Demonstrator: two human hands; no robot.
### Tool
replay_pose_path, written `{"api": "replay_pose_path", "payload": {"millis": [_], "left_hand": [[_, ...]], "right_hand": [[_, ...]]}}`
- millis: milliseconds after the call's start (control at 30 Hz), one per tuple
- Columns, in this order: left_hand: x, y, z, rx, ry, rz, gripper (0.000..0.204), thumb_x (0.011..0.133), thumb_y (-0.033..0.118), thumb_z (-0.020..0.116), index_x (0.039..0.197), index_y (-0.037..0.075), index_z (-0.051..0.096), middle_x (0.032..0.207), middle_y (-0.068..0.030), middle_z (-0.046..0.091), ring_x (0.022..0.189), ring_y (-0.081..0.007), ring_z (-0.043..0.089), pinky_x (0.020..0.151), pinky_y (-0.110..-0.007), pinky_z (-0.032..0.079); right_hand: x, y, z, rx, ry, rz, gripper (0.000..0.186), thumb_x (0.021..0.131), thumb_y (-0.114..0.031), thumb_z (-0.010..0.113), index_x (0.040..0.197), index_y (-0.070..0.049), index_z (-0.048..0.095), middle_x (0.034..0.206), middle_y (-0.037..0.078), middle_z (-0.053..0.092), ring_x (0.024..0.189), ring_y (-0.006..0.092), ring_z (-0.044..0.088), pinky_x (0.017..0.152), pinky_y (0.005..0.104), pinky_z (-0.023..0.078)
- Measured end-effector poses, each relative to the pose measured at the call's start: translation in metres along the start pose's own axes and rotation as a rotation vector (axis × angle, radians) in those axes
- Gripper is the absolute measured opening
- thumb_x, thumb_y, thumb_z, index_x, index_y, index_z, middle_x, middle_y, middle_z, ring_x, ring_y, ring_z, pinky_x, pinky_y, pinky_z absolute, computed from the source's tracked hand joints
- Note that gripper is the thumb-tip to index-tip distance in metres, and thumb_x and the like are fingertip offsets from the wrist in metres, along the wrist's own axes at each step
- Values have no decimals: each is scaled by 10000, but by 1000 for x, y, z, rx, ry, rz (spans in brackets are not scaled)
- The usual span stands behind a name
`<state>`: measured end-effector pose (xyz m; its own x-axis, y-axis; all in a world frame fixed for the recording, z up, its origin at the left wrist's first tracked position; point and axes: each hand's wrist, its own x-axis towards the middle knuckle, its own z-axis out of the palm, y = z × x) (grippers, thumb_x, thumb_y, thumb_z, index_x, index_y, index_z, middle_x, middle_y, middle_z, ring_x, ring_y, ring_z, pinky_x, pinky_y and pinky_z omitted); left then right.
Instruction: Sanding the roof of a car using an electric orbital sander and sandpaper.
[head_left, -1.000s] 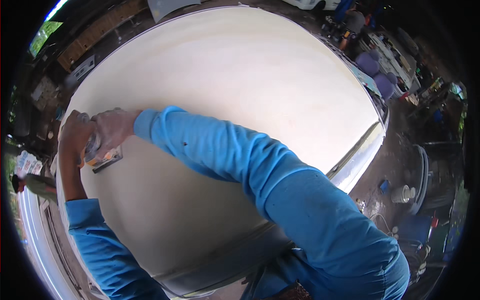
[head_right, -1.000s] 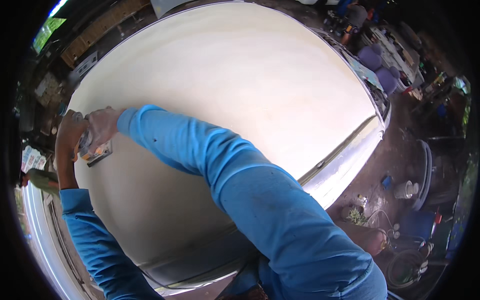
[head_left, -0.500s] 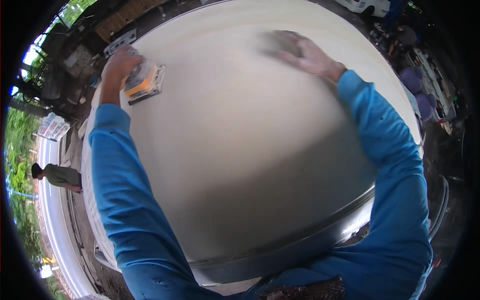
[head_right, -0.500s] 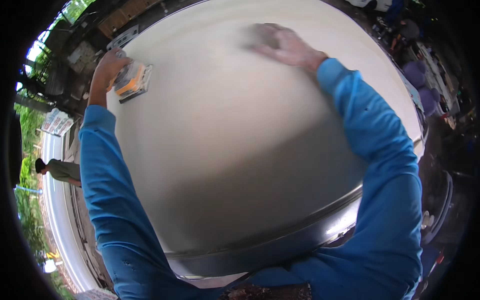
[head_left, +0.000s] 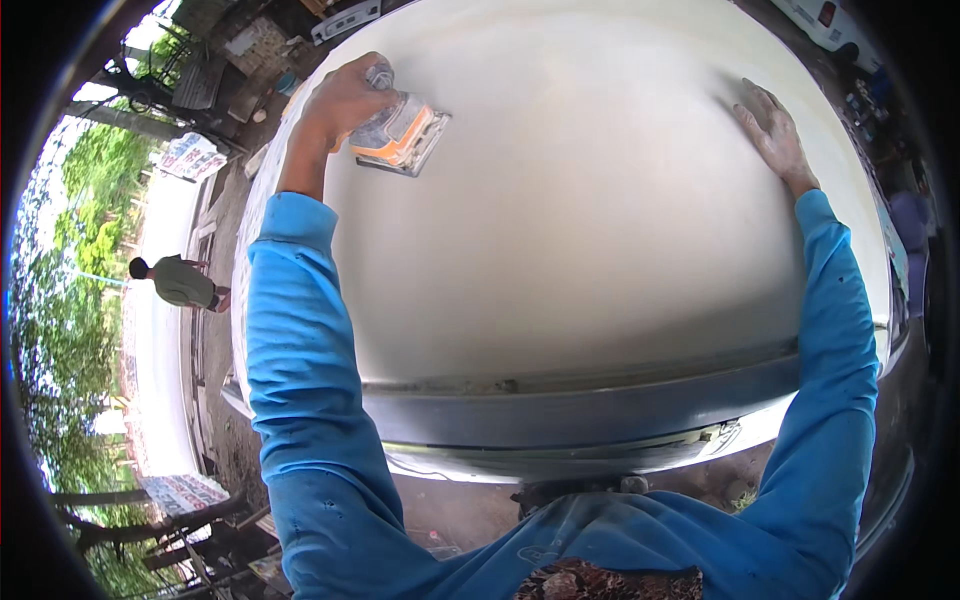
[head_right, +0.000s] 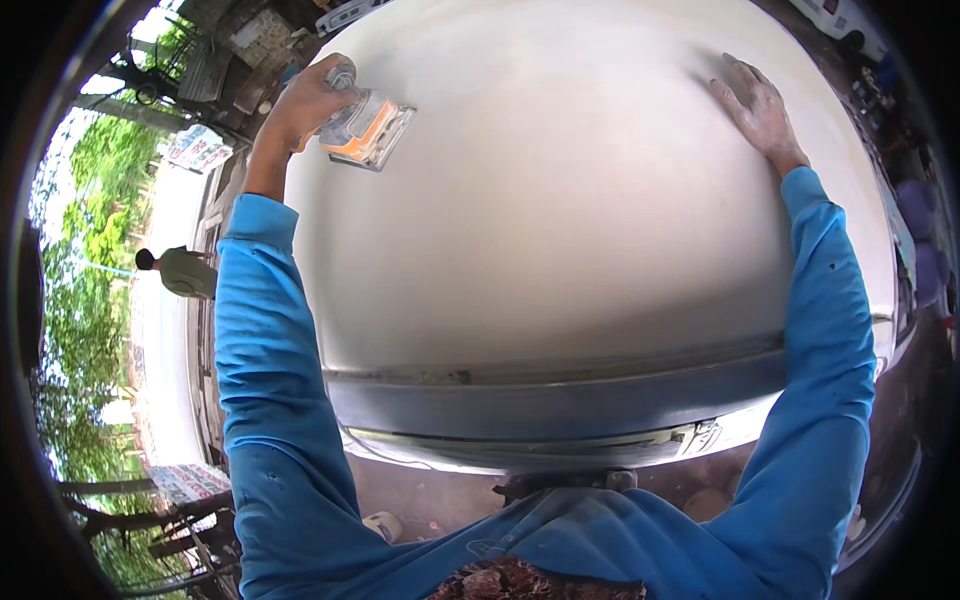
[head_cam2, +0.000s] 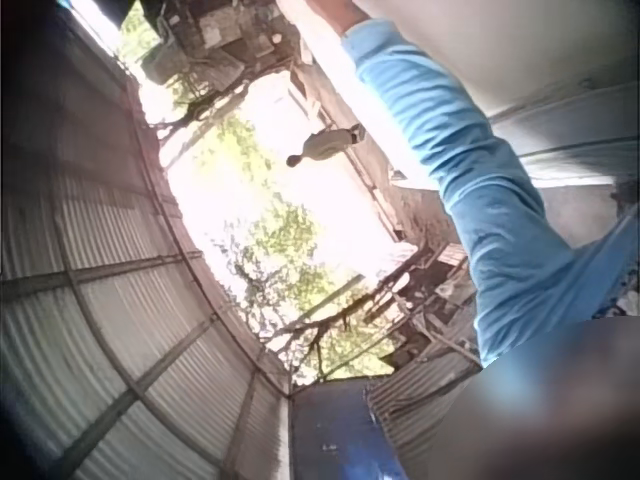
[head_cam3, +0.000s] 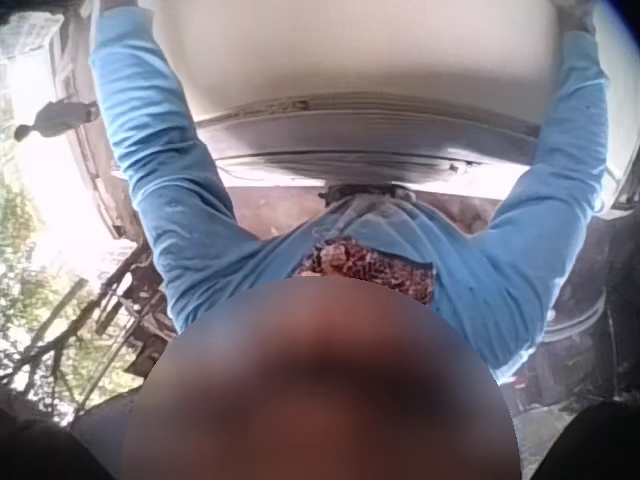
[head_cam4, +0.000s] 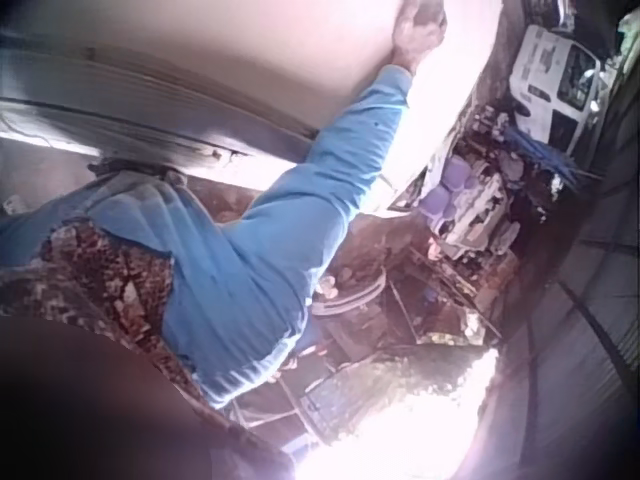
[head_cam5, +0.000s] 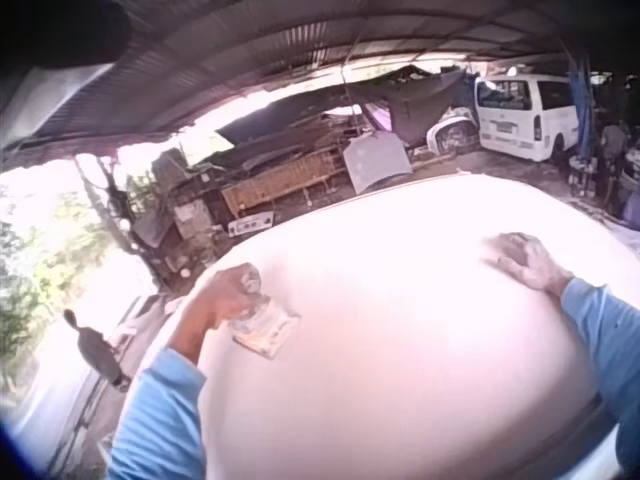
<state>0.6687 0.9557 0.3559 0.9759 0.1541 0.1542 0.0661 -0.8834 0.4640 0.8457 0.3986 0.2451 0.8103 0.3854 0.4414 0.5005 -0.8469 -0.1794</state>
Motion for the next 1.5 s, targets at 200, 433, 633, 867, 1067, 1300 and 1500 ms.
{"api": "replay_pose_path", "payload": {"millis": [200, 433, 633, 867, 1067, 1300, 1500], "left_hand": [[-23, 11, 7, 92, 60, -42, 330, 792, 155, 756, 1086, 79, 626, 793, -29, 627, 665, -106, 553, 639, -293, 483], [-83, 49, 1, -6, 77, -75, 390, 754, 190, 762, 1103, 73, 634, 946, -126, 670, 826, -250, 652, 767, -357, 517], [-162, 93, 8, -11, 105, -89, 447, 722, 47, 786, 1136, 46, 616, 1011, -134, 647, 899, -265, 657, 819, -351, 509], [-190, 118, 11, 118, 93, -101, 456, 702, 23, 790, 1123, 51, 618, 990, -127, 655, 895, -257, 676, 805, -345, 517], [-108, 76, 2, -51, 124, -179, 368, 774, 42, 776, 1110, 24, 625, 893, -58, 648, 814, -134, 598, 749, -288, 505], [-9, 2, -14, -101, 99, -183, 318, 806, 51, 761, 1092, 25, 622, 876, -47, 641, 767, -96, 575, 684, -261, 491], [47, -53, -12, -178, 62, -200, 335, 799, 102, 741, 1105, 30, 625, 880, -73, 682, 733, -131, 637, 635, -294, 515]], "right_hand": [[65, 14, 34, 25, 52, -74, 682, 943, -555, 544, 1420, -69, 505, 1418, 229, 513, 1326, 389, 469, 1135, 444, 356], [102, 12, 28, 96, 101, -119, 685, 932, -557, 553, 1414, -72, 515, 1394, 222, 539, 1308, 384, 490, 1129, 440, 363], [95, 9, 25, 138, 61, -126, 678, 939, -538, 554, 1436, -80, 489, 1434, 205, 506, 1342, 373, 461, 1137, 434, 350], [93, 22, 33, 176, 57, -106, 685, 924, -563, 569, 1443, -122, 493, 1456, 194, 490, 1369, 368, 432, 1157, 442, 328], [97, 20, 30, 190, -6, -98, 702, 919, -585, 569, 1462, -151, 472, 1483, 183, 465, 1402, 355, 395, 1170, 452, 310], [89, 12, 37, 153, 4, -84, 673, 925, -540, 598, 1466, -159, 470, 1495, 173, 455, 1416, 354, 377, 1177, 462, 295], [61, -8, 36, 177, -41, -68, 625, 936, -462, 621, 1459, -151, 480, 1497, 157, 460, 1416, 342, 382, 1176, 452, 295]]}}
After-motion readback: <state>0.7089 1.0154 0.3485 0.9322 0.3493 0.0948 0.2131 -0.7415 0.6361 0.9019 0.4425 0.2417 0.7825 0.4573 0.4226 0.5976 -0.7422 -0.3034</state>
